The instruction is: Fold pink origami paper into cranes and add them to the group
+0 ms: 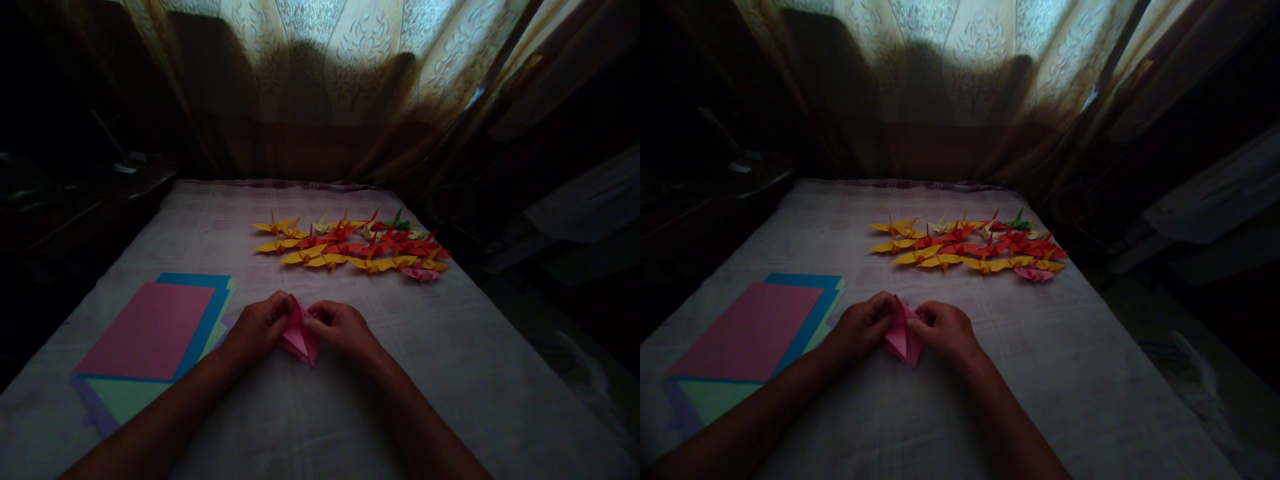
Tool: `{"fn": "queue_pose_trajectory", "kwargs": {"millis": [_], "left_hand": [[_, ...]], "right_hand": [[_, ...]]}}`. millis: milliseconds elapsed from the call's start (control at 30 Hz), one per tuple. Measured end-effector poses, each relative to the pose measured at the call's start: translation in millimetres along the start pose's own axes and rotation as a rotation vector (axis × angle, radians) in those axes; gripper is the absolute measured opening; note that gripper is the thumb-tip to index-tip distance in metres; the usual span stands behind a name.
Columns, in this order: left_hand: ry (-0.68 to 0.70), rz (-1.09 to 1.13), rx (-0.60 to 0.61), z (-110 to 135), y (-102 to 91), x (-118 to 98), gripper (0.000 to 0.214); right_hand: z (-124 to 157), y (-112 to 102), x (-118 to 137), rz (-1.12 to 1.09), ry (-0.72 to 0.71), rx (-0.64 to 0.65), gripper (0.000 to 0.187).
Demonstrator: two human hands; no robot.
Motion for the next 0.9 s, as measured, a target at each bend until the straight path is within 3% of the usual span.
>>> {"fn": "queue_pose_trajectory", "kwargs": {"millis": [133,300,400,467,667,900], "left_hand": [[-0.056,0.007,-0.014,0,-1.9,2,0.013],[-0.128,0.066,-0.048,-5,-0.1,5,0.053],[-0.123,0.022,-0.096,-8,1.3,7,0.032],[-0.098,0.029,-0.103,-8,3.1,7,0.021],[0.031,0.107,-0.198,-1,-1.0,3,0.015],[0.299,0.156,-0.291,12,-5.8,-9,0.014]], "right_hand": [[5,0,11,0.145,0.036,-0.066,0.017],[10,6,17,0.308,-0.007,-0.229,0.027],[10,7,16,0.314,-0.031,-0.261,0.026],[9,6,14,0.256,-0.026,-0.208,0.023],[0,0,2,-0.056,-0.047,0.038,0.021],[0,7,-4,-0.178,-0.053,0.127,0.021]]}}
Point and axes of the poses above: each hand's wrist, its own z-axis away from the middle knuckle, its own y-axis out of the palm, x = y × z, the point moved 6 cm from there along -z, towards the middle knuckle, and after that the axes turned 8 degrees about -x, right-handed, at the moved point
